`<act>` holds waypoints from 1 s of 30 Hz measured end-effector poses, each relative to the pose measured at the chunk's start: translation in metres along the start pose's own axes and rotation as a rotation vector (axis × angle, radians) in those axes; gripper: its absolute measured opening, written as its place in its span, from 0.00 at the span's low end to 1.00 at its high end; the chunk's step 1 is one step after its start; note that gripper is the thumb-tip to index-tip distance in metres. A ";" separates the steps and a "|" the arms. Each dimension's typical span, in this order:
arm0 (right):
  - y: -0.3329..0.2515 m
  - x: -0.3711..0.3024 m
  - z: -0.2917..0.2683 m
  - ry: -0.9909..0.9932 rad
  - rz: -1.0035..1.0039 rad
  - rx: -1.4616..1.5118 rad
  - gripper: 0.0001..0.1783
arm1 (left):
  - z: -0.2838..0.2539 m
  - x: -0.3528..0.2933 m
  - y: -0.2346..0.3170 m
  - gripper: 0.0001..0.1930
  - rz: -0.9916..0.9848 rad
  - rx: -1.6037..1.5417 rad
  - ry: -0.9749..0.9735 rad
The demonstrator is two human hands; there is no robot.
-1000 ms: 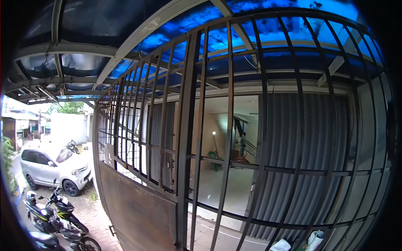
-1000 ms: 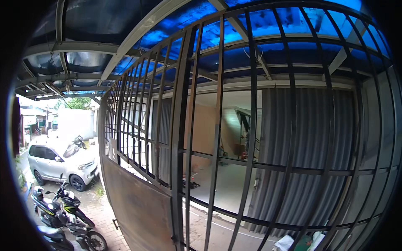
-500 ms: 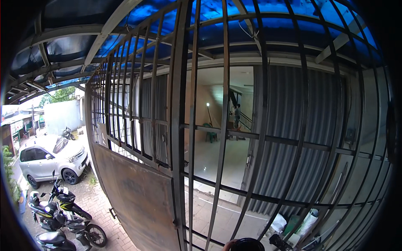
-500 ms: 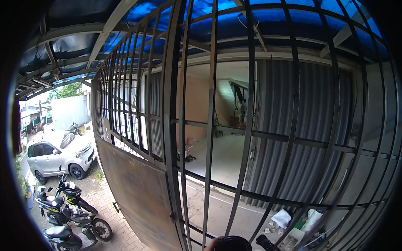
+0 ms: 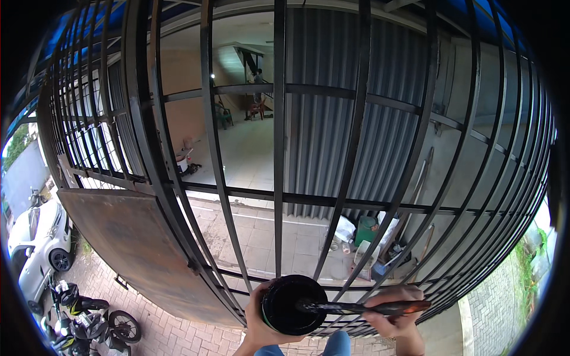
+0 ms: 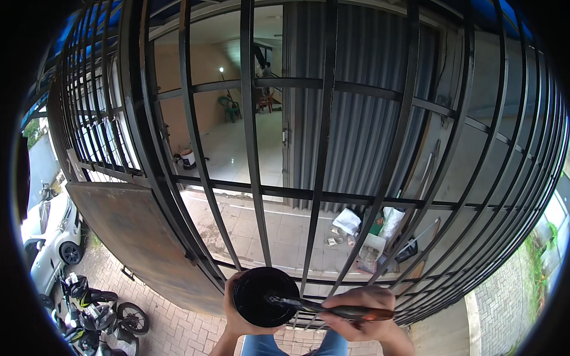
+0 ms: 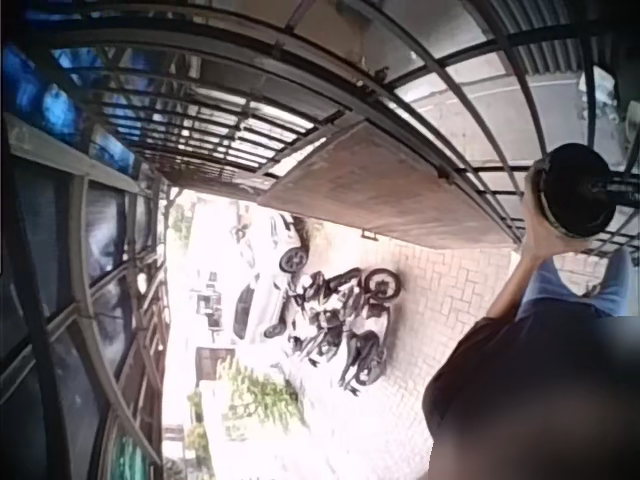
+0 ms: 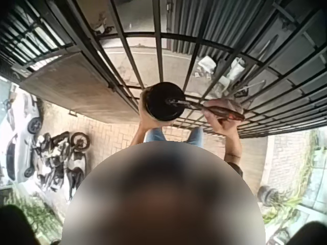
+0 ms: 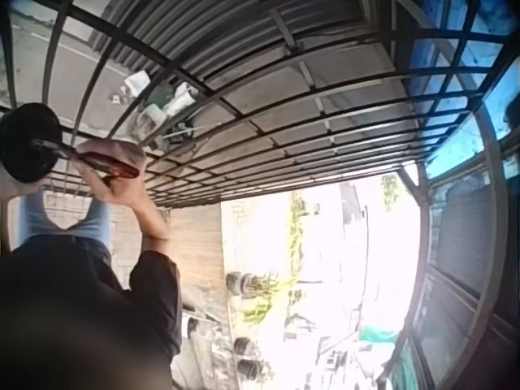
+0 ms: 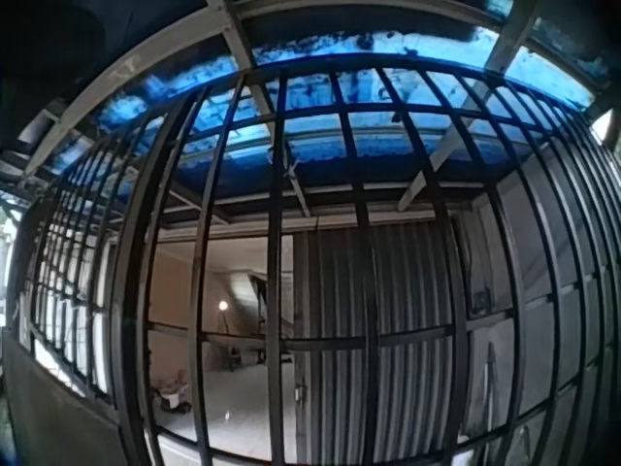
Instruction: The person paints a metal gate with a paint brush, applying paint from a paint can.
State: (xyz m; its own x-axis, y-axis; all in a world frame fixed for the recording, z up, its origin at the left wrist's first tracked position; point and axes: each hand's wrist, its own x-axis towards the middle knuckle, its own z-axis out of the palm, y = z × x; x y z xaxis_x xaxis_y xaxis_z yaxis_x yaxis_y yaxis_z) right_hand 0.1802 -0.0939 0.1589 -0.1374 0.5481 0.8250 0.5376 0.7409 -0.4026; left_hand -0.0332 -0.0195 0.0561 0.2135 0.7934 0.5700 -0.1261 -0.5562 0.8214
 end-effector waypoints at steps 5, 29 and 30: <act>0.008 0.017 0.021 -0.247 -0.076 0.005 0.11 | 0.001 -0.013 -0.006 0.54 0.030 0.127 -0.013; 0.015 -0.009 0.026 -0.231 0.000 0.128 0.11 | 0.008 -0.014 0.019 0.53 -0.099 -0.024 0.032; 0.016 -0.010 0.027 -0.294 0.031 0.147 0.11 | 0.006 -0.016 0.015 0.53 -0.086 -0.015 0.042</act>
State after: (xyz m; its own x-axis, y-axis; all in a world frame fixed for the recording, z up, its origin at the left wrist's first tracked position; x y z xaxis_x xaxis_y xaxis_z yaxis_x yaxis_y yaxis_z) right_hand 0.1677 -0.0766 0.1332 -0.3684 0.6441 0.6704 0.4221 0.7584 -0.4967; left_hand -0.0331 -0.0420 0.0593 0.1837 0.8480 0.4971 -0.1236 -0.4818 0.8675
